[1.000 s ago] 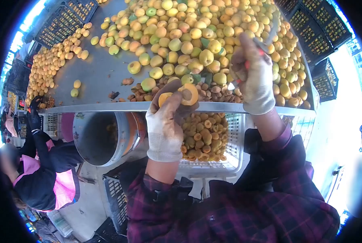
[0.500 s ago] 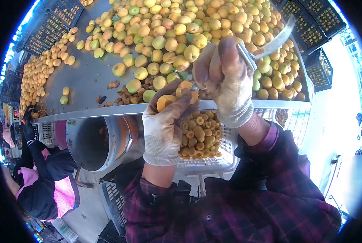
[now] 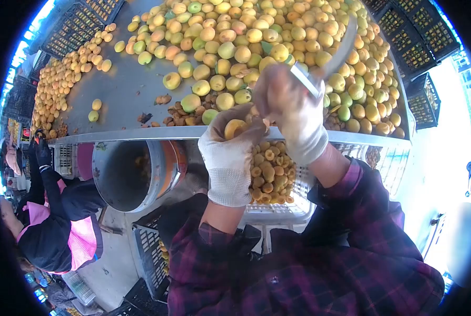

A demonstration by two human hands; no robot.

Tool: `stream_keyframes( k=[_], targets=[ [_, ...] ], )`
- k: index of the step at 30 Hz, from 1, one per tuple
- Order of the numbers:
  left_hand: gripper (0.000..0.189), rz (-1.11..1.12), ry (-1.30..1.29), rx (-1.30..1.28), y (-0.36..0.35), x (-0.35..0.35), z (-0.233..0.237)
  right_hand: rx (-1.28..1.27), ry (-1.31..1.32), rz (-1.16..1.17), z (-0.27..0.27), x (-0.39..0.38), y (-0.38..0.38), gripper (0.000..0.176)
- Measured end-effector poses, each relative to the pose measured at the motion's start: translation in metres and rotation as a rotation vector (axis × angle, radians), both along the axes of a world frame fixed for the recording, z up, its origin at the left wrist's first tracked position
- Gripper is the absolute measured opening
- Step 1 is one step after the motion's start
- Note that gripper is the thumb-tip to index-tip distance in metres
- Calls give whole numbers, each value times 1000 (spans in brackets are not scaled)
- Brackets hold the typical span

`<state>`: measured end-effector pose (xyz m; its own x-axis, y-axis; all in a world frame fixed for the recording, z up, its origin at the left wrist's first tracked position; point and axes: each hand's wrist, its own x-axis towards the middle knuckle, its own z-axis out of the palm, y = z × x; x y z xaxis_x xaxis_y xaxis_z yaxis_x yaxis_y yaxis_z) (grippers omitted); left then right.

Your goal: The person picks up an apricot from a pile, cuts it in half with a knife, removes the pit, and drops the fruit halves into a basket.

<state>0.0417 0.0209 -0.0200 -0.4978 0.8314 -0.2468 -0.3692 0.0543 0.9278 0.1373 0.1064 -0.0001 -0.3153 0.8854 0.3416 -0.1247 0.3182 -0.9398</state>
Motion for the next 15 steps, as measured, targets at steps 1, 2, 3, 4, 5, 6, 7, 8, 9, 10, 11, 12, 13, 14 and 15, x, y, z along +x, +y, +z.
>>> stream_keyframes(
  k=[1, 2, 3, 4, 5, 6, 7, 8, 9, 10, 11, 12, 13, 14, 15],
  targets=[
    [28, -7, -23, 2, 1, 0, -2, -303, 311, -3, -4, -2, 4, 24],
    [28, -6, -25, 7, 1, 2, -1, -332, 536, 142, -5, -2, 11, 36],
    [30, 19, -46, 26, 0, 3, 2, -327, 534, 143, -8, -3, 16, 36],
    [32, 42, -64, 44, 0, 3, 3, -439, 588, 110, -13, -4, 20, 44],
    [32, 40, -63, 43, 1, 3, 3, -555, 641, 74, -17, -6, 20, 53],
    [34, 34, -44, 18, 1, 3, 1, -498, 572, 70, -18, -8, 18, 53],
    [35, 26, -25, -9, 1, 3, -1, -501, 573, 65, -18, -8, 18, 53],
    [35, 22, -24, -12, 1, 3, -1, -548, 619, 70, -17, -8, 19, 52],
    [35, 14, 61, 47, 1, 2, 0, -593, 666, 74, -16, -8, 22, 51],
    [35, 2, 146, 106, 1, 1, 0, -760, 786, 129, -26, -3, 33, 46],
    [35, -7, 147, 104, 2, 1, -3, -760, 790, 120, -31, -2, 33, 46],
    [35, -16, 144, 90, 4, 0, -7, -920, 813, 24, -30, -6, 32, 44],
    [34, -21, 142, 78, 6, 0, -8, -1080, 831, -72, -29, -9, 32, 42],
    [34, -25, 145, 77, 7, 1, -7, -1080, 836, -73, -28, -9, 34, 42],
    [31, 10, 14, 62, 9, 3, -2, -1089, 854, -94, -28, -10, 36, 41]
  ],
)
